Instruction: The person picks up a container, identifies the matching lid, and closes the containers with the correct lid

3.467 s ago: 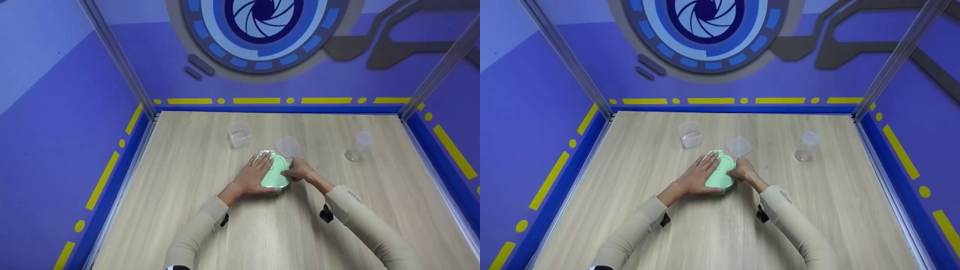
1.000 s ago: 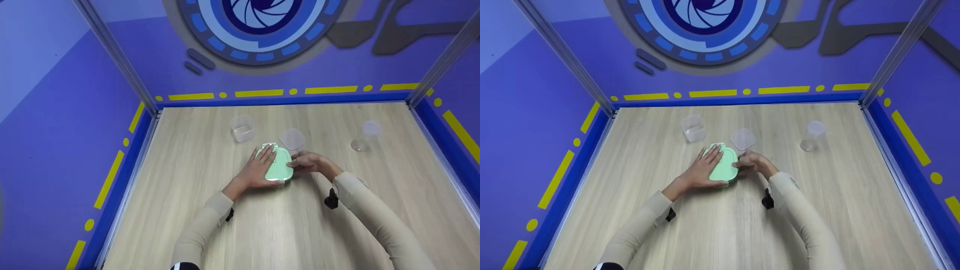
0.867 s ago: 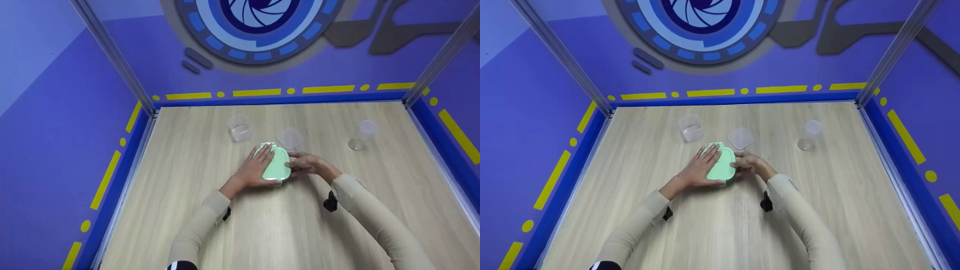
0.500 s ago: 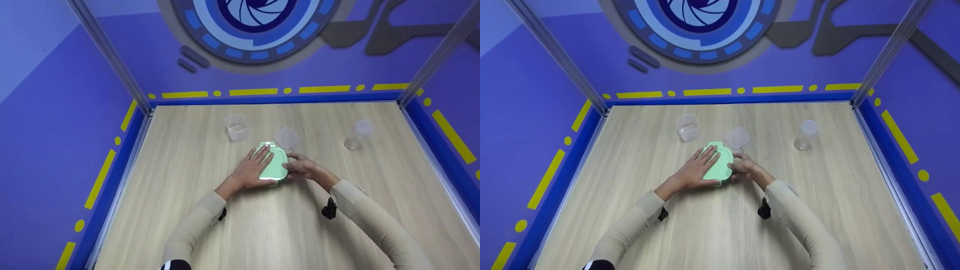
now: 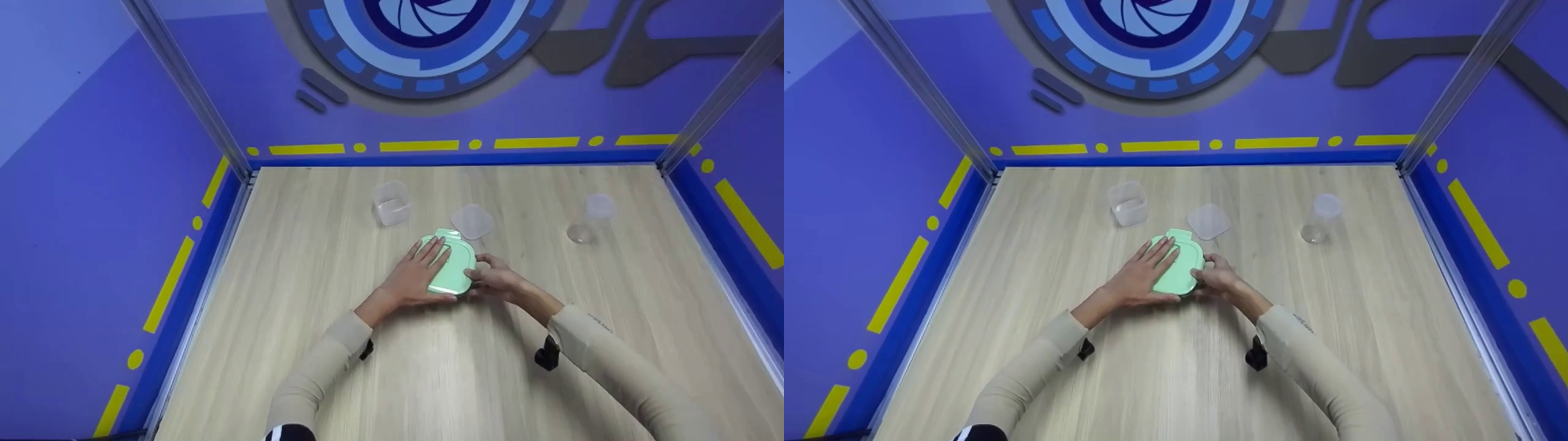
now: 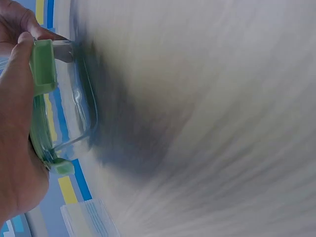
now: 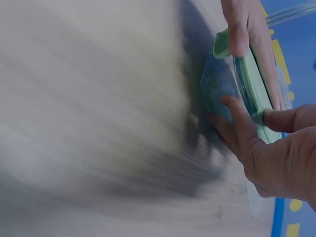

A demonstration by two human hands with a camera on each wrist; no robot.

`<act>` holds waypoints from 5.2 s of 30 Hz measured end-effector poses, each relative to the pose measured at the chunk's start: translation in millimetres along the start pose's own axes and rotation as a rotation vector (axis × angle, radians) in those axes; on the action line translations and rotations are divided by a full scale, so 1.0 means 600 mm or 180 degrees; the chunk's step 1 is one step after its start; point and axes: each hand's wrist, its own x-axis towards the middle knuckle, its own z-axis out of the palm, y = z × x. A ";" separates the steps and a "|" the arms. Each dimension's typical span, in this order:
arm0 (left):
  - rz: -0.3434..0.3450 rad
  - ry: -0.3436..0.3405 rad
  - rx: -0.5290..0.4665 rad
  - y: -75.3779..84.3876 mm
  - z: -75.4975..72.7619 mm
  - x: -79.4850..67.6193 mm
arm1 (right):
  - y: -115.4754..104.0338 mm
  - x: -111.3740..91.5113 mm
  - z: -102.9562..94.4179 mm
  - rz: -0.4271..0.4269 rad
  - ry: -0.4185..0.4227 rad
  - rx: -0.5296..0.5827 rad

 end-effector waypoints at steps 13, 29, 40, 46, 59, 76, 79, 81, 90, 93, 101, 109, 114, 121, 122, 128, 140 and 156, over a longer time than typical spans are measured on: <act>0.0149 -0.0063 0.0084 0.005 -0.005 0.004 | -0.043 0.030 -0.030 -0.0527 -0.0075 -0.1180; 0.0022 0.0226 0.0079 0.005 0.007 -0.002 | -0.034 0.033 -0.029 -0.0116 -0.0007 -0.0509; -0.0119 0.0121 0.0200 0.008 0.007 -0.004 | -0.004 0.007 0.016 -0.0083 0.0383 0.0427; -0.0137 0.0038 0.0241 0.012 0.004 -0.003 | 0.004 -0.004 0.049 0.0015 0.0611 0.0836; -0.0029 0.0026 0.0061 0.009 0.002 -0.004 | -0.014 0.025 -0.016 -0.0889 0.0683 -0.1051; -0.0002 -0.0087 -0.0047 0.013 -0.006 -0.009 | -0.022 0.032 -0.038 -0.0257 0.0141 -0.0464; -0.0026 -0.0095 -0.0089 0.012 -0.010 -0.007 | -0.017 0.024 -0.030 -0.0155 0.0110 -0.0094; -0.0054 -0.0062 -0.0081 0.011 -0.009 -0.006 | -0.011 0.020 -0.024 -0.0100 0.0065 0.0148; -0.0186 -0.0043 -0.0090 0.009 -0.004 -0.002 | 0.015 0.010 -0.006 0.0008 0.0008 0.0772; -0.0209 -0.0018 -0.0070 0.009 -0.004 -0.003 | 0.021 0.011 -0.006 -0.0012 -0.0027 0.0857; -0.0200 0.0000 0.0067 0.010 -0.001 0.000 | 0.031 0.011 -0.010 -0.0010 -0.0067 0.0861; -0.0130 0.0094 0.0023 0.003 -0.002 0.001 | 0.033 0.006 -0.008 -0.0127 -0.0033 0.0751; -0.0069 0.0098 0.0001 -0.002 -0.002 0.000 | 0.023 0.002 0.000 -0.0452 0.0412 -0.0110; -0.0051 0.0091 -0.0089 -0.003 0.004 0.002 | -0.015 -0.010 0.007 -0.1304 0.1063 -0.2211; -0.0068 0.0086 -0.0089 -0.003 0.004 0.003 | -0.021 -0.011 0.008 -0.1330 0.1032 -0.2361; -0.0065 0.0150 -0.0060 -0.002 0.007 0.007 | -0.048 -0.009 0.010 -0.1113 0.0845 -0.2760; -0.0044 0.0087 0.0009 -0.010 0.004 0.007 | -0.072 0.012 -0.002 -0.0261 0.0268 -0.2036; 0.0031 0.0342 0.0000 0.006 0.017 -0.005 | -0.062 0.008 -0.005 -0.0120 0.0238 -0.1608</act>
